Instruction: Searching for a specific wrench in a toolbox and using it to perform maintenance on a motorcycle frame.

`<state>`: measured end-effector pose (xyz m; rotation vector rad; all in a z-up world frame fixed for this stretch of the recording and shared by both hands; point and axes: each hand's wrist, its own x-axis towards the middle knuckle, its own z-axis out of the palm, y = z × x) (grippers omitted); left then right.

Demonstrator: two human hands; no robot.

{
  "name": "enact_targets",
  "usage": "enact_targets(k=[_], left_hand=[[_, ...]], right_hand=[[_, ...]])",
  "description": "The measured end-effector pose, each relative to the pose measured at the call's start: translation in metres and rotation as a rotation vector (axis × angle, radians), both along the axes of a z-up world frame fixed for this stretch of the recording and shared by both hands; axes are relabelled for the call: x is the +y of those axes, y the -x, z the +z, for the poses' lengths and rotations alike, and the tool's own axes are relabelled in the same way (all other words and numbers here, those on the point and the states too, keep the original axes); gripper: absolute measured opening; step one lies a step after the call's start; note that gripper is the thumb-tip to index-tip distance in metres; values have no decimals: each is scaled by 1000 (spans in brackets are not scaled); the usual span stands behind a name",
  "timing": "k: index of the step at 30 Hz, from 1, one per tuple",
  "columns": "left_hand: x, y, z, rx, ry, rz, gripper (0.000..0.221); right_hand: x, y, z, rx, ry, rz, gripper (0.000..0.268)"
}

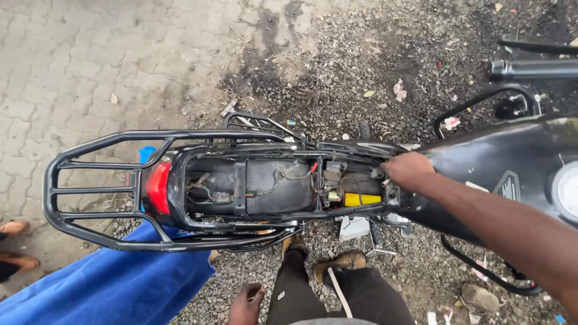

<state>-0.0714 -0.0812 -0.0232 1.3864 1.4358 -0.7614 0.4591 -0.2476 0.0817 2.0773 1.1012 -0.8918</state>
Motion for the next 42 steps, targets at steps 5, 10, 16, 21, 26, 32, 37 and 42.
enact_targets(k=[5, 10, 16, 21, 26, 32, 37, 42], left_hand=[[8, -30, 20, -8, 0, -46, 38], [18, -44, 25, -104, -31, 29, 37], [33, -74, 73, -59, 14, 40, 39], [20, -42, 46, -87, -24, 36, 39], [6, 15, -2, -179, -62, 6, 39], [3, 83, -54, 25, -13, -12, 49], [12, 79, -30, 122, -57, -33, 44], [12, 49, 14, 45, -105, 18, 39]], right_hand=[[3, 2, 3, 12, -10, -149, 33], [0, 4, 0, -29, -19, -95, 12], [-2, 6, -7, -107, -76, -307, 29], [-4, 9, -5, -153, -83, -431, 31], [-44, -21, -40, -115, -112, -324, 23], [-35, -18, -19, -32, -78, -17, 35], [-24, -15, -27, 37, -109, 224, 20], [-18, -19, -33, 89, -139, 499, 18]])
